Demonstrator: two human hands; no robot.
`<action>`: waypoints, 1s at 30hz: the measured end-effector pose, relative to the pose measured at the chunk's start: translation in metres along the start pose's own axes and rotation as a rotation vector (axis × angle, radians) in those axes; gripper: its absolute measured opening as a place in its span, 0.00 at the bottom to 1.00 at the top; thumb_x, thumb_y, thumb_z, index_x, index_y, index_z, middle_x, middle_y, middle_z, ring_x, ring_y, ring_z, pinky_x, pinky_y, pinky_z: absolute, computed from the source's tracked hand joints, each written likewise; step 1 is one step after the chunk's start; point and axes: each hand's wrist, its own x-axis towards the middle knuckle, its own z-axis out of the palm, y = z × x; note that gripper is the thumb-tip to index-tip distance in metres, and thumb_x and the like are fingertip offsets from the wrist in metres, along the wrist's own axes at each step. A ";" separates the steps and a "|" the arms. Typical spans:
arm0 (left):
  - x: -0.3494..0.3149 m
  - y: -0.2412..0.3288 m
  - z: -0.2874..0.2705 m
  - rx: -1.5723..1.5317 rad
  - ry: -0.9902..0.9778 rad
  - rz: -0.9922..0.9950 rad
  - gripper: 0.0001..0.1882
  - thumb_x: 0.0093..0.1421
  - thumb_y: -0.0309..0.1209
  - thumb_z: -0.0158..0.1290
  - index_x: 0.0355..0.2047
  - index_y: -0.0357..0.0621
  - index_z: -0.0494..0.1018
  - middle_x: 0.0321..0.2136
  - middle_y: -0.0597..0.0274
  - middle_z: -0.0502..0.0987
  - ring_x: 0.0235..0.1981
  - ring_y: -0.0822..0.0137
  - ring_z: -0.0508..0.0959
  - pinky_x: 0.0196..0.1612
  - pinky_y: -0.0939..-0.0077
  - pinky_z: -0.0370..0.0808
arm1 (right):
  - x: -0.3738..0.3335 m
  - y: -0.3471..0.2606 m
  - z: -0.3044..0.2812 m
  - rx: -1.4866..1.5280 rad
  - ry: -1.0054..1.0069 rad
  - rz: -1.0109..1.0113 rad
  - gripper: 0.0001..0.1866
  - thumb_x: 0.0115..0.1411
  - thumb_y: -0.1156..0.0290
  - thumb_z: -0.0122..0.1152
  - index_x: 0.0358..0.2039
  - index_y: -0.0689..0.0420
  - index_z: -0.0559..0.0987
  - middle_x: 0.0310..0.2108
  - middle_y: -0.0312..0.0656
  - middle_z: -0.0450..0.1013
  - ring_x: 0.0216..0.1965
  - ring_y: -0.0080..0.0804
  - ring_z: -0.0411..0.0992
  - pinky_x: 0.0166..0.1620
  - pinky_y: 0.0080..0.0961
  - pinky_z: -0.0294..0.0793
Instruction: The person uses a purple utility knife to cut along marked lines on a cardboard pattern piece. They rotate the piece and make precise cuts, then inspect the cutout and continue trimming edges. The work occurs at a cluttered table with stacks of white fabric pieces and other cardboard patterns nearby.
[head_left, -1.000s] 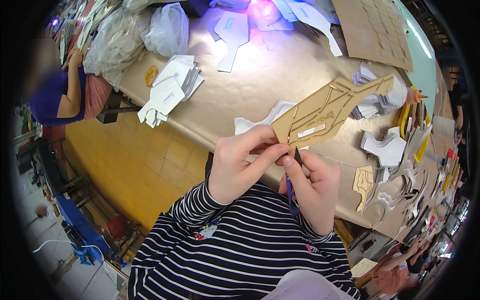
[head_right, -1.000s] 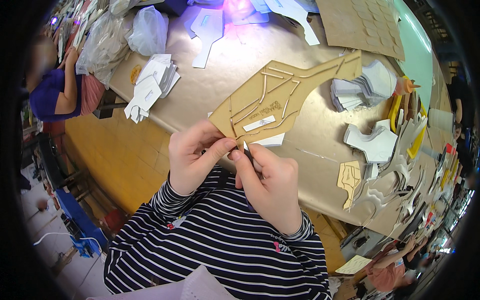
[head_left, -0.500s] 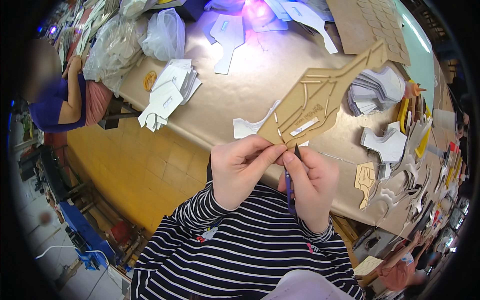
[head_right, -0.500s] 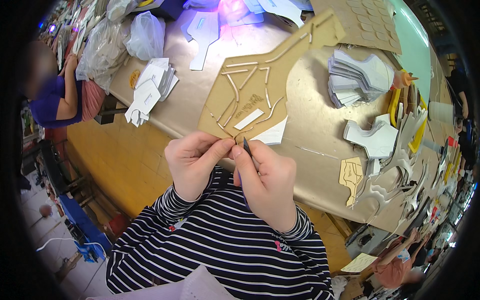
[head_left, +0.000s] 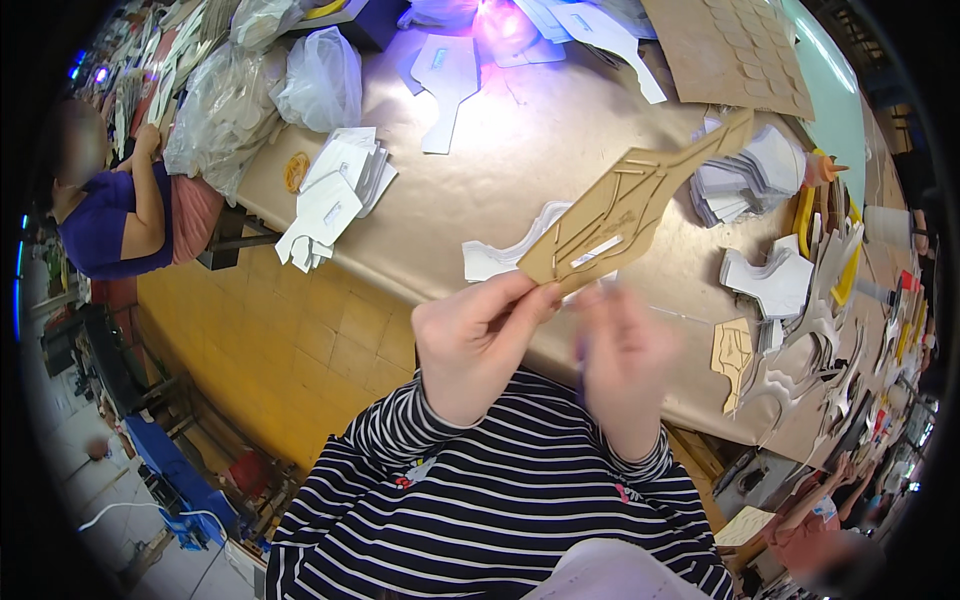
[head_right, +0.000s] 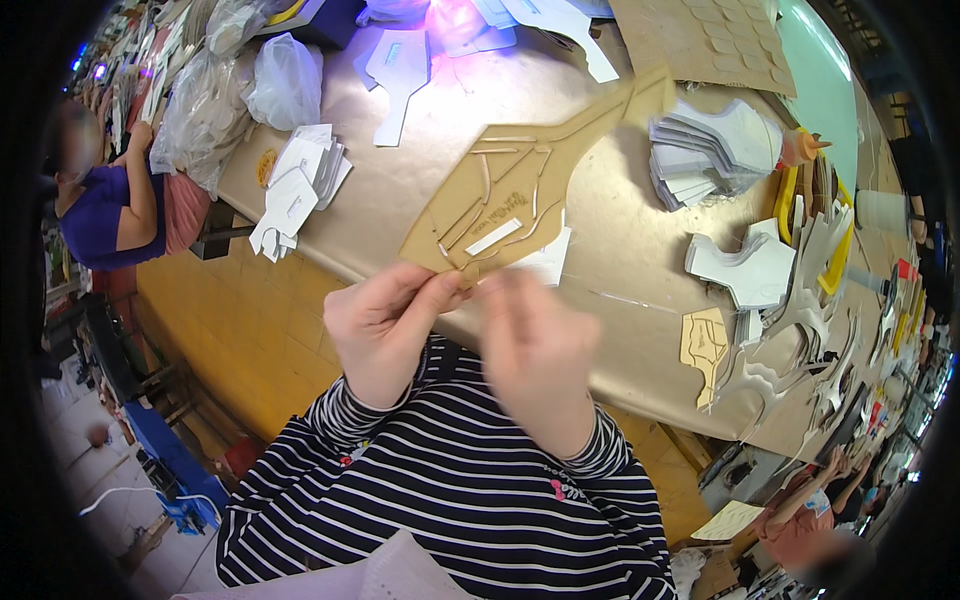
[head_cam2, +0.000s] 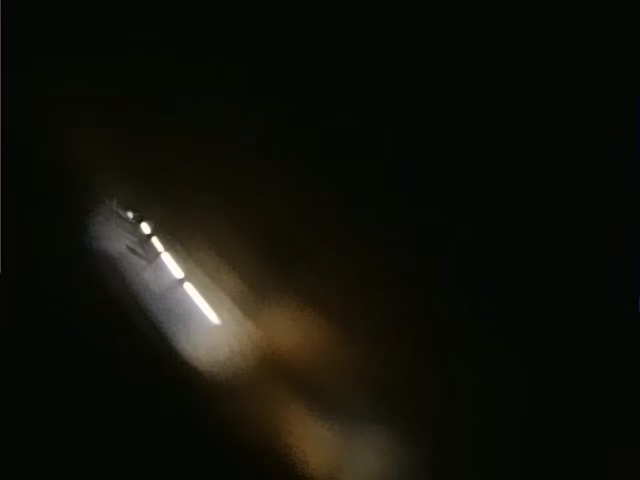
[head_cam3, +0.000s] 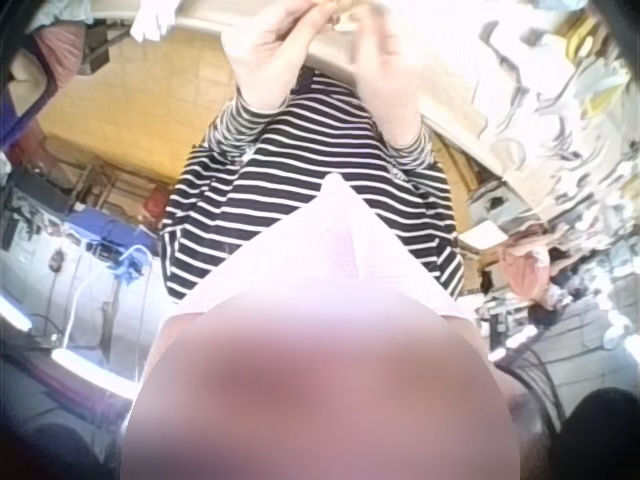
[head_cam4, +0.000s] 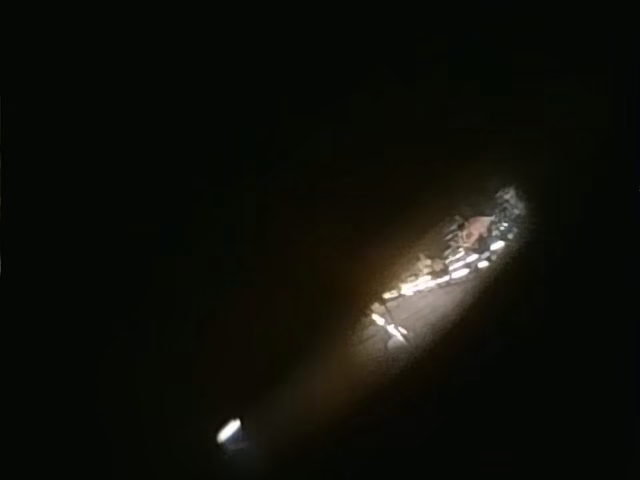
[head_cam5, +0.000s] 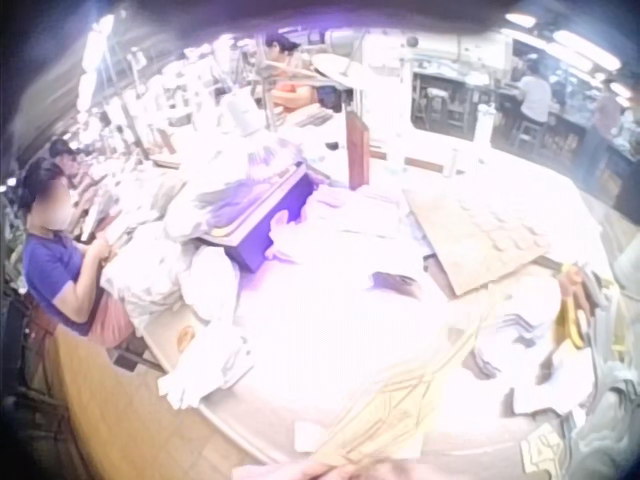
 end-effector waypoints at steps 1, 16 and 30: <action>0.000 -0.001 -0.006 0.010 -0.005 -0.030 0.04 0.59 0.17 0.57 0.34 0.26 0.78 0.25 0.56 0.82 0.27 0.74 0.81 0.33 0.85 0.77 | 0.007 -0.002 -0.007 -0.037 0.066 0.096 0.06 0.64 0.76 0.55 0.30 0.61 0.78 0.13 0.34 0.69 0.13 0.17 0.67 0.18 0.20 0.62; 0.015 -0.006 -0.014 -0.385 -0.211 -0.282 0.09 0.64 0.21 0.53 0.42 0.26 0.75 0.35 0.52 0.81 0.36 0.68 0.82 0.41 0.79 0.79 | -0.004 -0.012 -0.024 0.354 -0.428 0.377 0.10 0.64 0.76 0.56 0.45 0.59 0.70 0.16 0.32 0.71 0.15 0.11 0.62 0.19 0.09 0.53; 0.003 -0.006 -0.009 -0.424 -0.199 -0.200 0.08 0.59 0.15 0.55 0.40 0.27 0.76 0.37 0.51 0.81 0.39 0.70 0.82 0.44 0.80 0.78 | 0.003 -0.010 -0.017 0.398 -0.477 0.426 0.07 0.65 0.72 0.57 0.39 0.58 0.70 0.15 0.33 0.71 0.13 0.11 0.62 0.17 0.09 0.53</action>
